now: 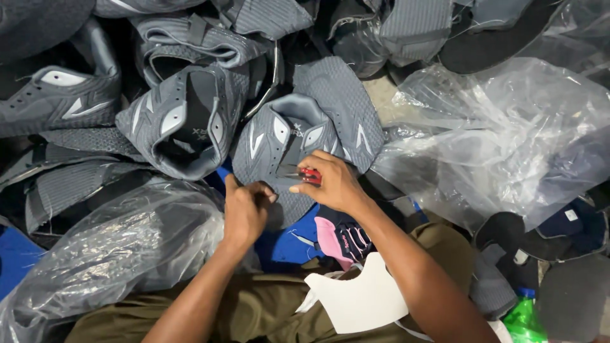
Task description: The person trims excess material and threads from shoe upper components using scissors.
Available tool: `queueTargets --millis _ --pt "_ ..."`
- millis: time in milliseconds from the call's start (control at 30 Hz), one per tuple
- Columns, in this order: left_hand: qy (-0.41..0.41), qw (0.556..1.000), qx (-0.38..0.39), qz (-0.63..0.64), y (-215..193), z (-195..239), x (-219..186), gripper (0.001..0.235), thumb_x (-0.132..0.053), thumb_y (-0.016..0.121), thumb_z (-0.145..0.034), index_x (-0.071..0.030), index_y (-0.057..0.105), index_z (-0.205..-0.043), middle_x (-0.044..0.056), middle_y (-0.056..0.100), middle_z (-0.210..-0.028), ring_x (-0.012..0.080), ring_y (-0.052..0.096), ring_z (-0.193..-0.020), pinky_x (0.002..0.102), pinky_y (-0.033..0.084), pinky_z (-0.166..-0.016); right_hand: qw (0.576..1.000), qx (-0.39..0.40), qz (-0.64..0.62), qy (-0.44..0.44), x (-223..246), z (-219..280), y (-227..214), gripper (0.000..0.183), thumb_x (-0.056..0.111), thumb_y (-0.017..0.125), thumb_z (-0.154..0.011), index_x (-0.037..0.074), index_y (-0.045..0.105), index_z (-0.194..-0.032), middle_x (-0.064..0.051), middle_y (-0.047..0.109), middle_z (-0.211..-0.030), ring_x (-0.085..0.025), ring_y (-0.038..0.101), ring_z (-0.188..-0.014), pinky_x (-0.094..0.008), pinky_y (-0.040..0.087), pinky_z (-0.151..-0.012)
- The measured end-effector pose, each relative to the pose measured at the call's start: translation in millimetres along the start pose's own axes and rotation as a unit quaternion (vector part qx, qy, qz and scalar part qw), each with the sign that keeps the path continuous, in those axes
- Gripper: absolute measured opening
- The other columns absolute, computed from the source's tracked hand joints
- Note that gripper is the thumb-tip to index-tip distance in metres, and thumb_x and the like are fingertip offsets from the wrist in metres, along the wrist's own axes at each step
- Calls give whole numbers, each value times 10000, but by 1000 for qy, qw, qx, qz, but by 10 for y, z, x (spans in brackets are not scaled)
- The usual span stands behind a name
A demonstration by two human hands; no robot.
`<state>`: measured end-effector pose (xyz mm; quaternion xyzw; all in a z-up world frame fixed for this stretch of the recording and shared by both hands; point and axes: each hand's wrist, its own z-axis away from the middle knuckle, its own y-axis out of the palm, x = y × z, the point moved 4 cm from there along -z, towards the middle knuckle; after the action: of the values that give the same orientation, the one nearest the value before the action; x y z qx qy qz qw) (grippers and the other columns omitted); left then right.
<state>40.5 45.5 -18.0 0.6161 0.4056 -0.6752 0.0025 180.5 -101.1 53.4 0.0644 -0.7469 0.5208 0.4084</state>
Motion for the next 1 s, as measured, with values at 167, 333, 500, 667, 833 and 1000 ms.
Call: queueTargets --millis 167,333,500,667,833,1000 --pt "-21 995 42 92 57 -116 172 64 -67 825 -770 -36 771 -784 153 734 -774 306 592 -843 411 302 -1014 1000 15 -9 -13 -55 1 -96 424 311 875 -765 23 677 -1006 -101 644 -878 -272 687 -789 -368 547 -706" --pt "-140 953 40 265 -18 -156 186 104 -129 845 -794 -45 789 -816 28 624 -874 164 534 -921 350 391 -889 996 72 30 -43 18 42 -165 372 358 830 -844 38 695 -975 -90 672 -916 -287 698 -822 -383 551 -717" --pt "-175 921 51 344 0 -160 203 117 -130 824 -829 -35 761 -800 -13 607 -944 94 542 -939 251 367 -895 995 22 77 -55 189 51 -175 377 364 865 -789 47 712 -922 -82 665 -909 -305 701 -800 -397 558 -678" --pt "-180 887 62 420 102 -147 335 103 -104 828 -837 -32 755 -826 0 578 -931 125 493 -875 268 358 -810 992 -46 72 -95 262 7 -238 414 341 892 -756 41 732 -993 -73 644 -920 -274 696 -775 -365 565 -660" --pt "-157 865 70 471 48 -145 198 82 -89 809 -832 -49 737 -838 -29 600 -941 100 548 -914 242 394 -857 990 -52 94 -94 276 33 -282 438 333 903 -737 42 737 -1019 -61 628 -891 -260 693 -744 -359 558 -626" --pt "-163 870 74 458 106 -114 278 108 -57 833 -847 -40 726 -842 -51 565 -838 87 451 -810 245 345 -761 987 -49 109 -104 263 33 -281 393 329 906 -749 62 721 -970 -57 620 -879 -266 686 -738 -368 542 -602"
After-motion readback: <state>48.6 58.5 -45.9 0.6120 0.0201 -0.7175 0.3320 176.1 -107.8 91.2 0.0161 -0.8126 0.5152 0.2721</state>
